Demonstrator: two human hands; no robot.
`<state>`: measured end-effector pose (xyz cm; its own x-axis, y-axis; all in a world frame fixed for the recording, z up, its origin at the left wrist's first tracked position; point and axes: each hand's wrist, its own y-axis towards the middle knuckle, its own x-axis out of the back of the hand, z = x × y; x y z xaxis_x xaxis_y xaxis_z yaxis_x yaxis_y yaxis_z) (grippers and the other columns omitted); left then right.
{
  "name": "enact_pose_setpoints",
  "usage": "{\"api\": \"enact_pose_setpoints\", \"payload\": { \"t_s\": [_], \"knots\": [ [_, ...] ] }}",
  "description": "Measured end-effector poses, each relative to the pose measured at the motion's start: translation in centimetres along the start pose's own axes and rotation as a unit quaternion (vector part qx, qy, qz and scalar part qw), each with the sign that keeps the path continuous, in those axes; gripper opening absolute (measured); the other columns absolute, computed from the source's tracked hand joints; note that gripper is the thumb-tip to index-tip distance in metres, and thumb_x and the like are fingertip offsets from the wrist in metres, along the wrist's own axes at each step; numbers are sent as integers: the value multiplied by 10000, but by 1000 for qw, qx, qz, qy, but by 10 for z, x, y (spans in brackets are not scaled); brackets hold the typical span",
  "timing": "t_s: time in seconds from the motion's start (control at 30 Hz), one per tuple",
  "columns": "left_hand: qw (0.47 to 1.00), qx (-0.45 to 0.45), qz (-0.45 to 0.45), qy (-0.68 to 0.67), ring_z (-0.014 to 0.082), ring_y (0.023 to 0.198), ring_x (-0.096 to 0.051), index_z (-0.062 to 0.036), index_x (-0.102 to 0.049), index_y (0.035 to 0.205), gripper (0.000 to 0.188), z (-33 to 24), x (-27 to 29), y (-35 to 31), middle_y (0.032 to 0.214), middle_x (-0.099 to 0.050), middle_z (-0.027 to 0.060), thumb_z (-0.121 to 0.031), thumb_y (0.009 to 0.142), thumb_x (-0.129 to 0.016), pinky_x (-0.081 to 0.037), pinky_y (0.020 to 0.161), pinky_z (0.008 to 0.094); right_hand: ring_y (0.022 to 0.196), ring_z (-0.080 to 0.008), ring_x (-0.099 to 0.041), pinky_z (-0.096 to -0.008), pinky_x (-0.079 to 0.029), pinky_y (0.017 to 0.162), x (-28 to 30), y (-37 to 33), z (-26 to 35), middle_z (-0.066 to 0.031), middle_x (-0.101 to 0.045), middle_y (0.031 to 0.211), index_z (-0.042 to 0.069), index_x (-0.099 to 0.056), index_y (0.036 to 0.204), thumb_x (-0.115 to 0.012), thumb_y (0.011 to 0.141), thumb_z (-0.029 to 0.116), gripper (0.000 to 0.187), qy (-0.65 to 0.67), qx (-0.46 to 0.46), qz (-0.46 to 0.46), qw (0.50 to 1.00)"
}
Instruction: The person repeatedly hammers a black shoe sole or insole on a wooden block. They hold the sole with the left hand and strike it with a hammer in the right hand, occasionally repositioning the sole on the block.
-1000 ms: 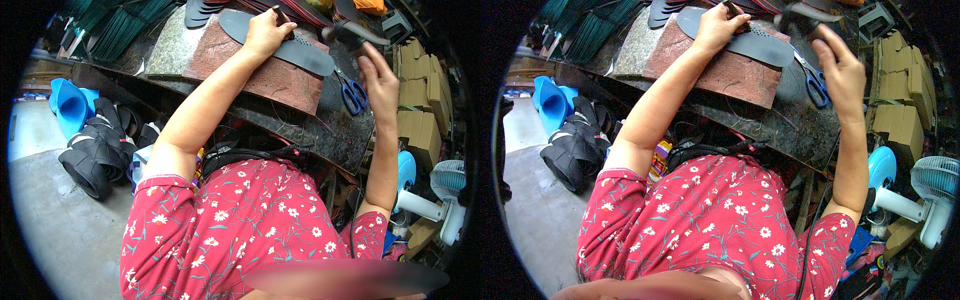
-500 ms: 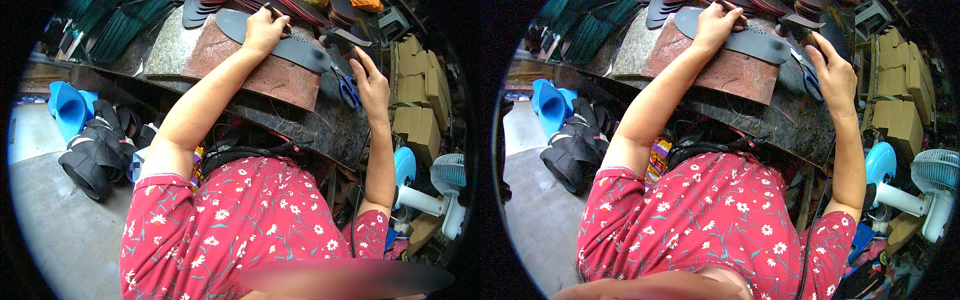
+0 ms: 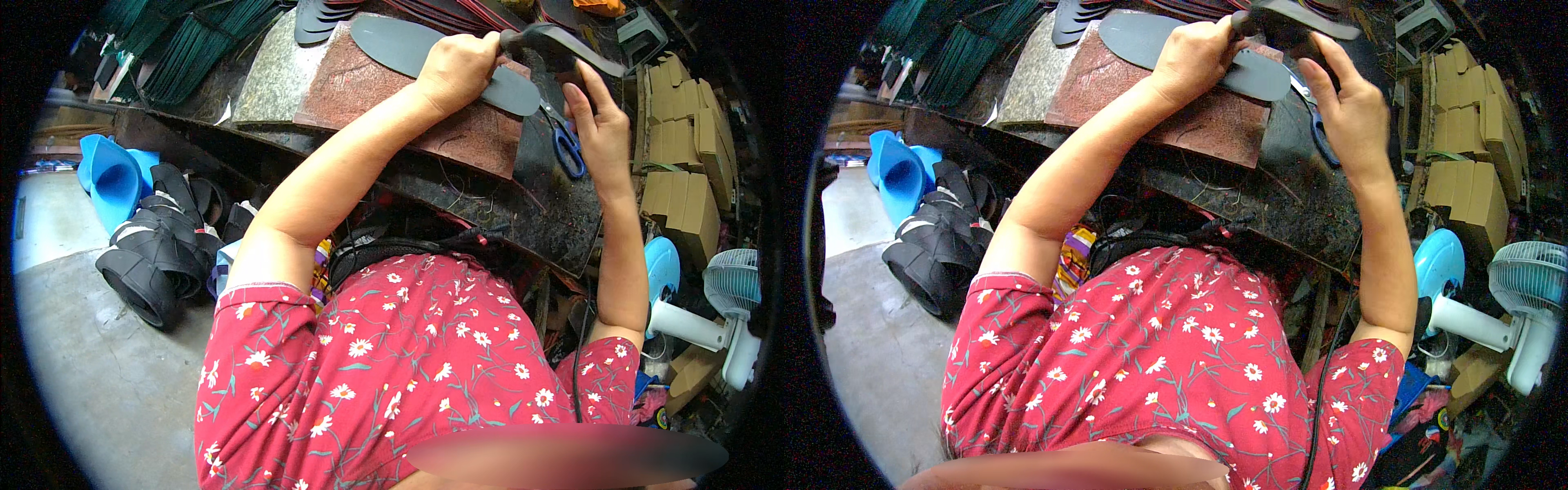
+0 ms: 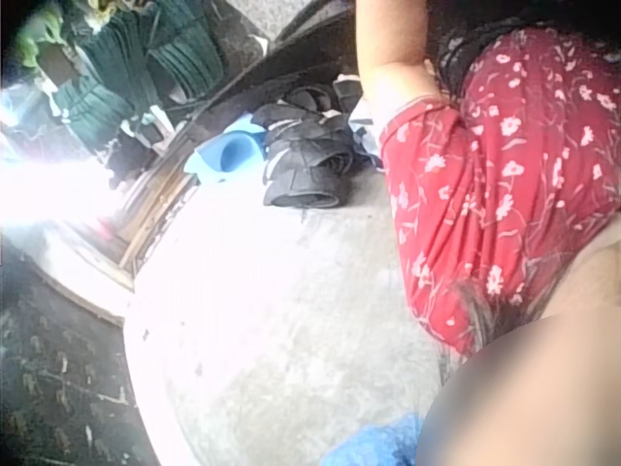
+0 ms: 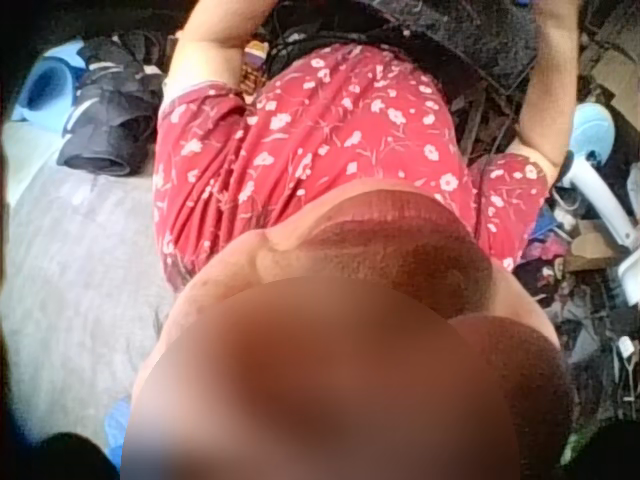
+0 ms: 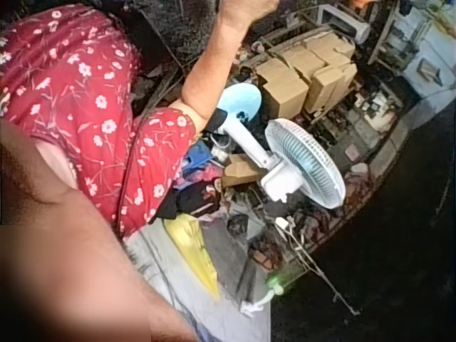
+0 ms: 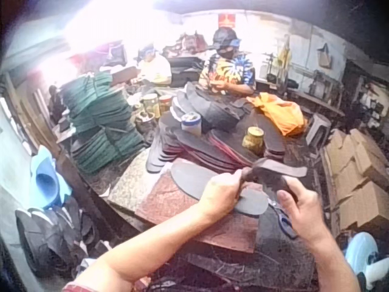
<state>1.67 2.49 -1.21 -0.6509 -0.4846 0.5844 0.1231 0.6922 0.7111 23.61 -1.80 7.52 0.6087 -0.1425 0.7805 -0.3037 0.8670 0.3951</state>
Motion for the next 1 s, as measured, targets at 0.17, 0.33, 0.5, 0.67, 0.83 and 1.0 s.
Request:
{"api": "enact_pose_setpoints", "payload": {
  "t_s": [0.17,0.33,0.5,0.67,0.83,1.0],
  "knots": [
    [949,211,-54,-226,304,666,-686,-29,-633,875,223,10,-2,4,741,-680,177,-234,844,-714,-553,658,405,898,-375,-679,-394,-529,725,-16,-9,-44,-161,-705,962,265,-615,1281,-566,947,466,393,-58,-66,26,996],
    [853,340,-90,-386,122,631,-633,-21,-584,892,109,23,2,4,772,-656,64,-113,937,-621,-534,555,257,890,-383,-677,-421,-527,745,-13,-10,-34,-179,-702,921,286,-633,1258,-549,935,510,402,-103,-109,63,987],
    [944,249,-52,-208,201,661,-700,-21,-665,865,183,21,3,0,750,-707,122,-185,828,-736,-550,645,329,902,-381,-676,-414,-528,759,-17,-10,-46,-184,-701,926,287,-637,1258,-554,935,503,397,-106,-116,74,985],
    [954,228,-47,-190,260,686,-702,-32,-669,855,211,20,5,0,760,-701,141,-222,816,-754,-551,661,350,923,-314,-700,-378,-528,777,-6,-3,-24,-163,-707,1013,270,-648,1254,-607,922,459,384,-5,-65,19,998],
    [989,96,-43,-101,341,701,-681,-48,-647,882,225,18,6,1,719,-664,180,-243,821,-742,-549,643,397,659,-60,-535,-206,-445,576,52,4,42,-31,-640,826,77,-591,1315,-571,998,233,354,190,84,-114,972],
    [1000,-12,9,17,354,720,-659,-91,-575,1029,241,4,2,-2,728,-641,157,-242,874,-682,-519,627,441,592,-52,-526,-230,-446,539,14,4,26,0,-628,734,109,-572,1338,-589,985,222,371,115,162,-120,973]
  ]
}}
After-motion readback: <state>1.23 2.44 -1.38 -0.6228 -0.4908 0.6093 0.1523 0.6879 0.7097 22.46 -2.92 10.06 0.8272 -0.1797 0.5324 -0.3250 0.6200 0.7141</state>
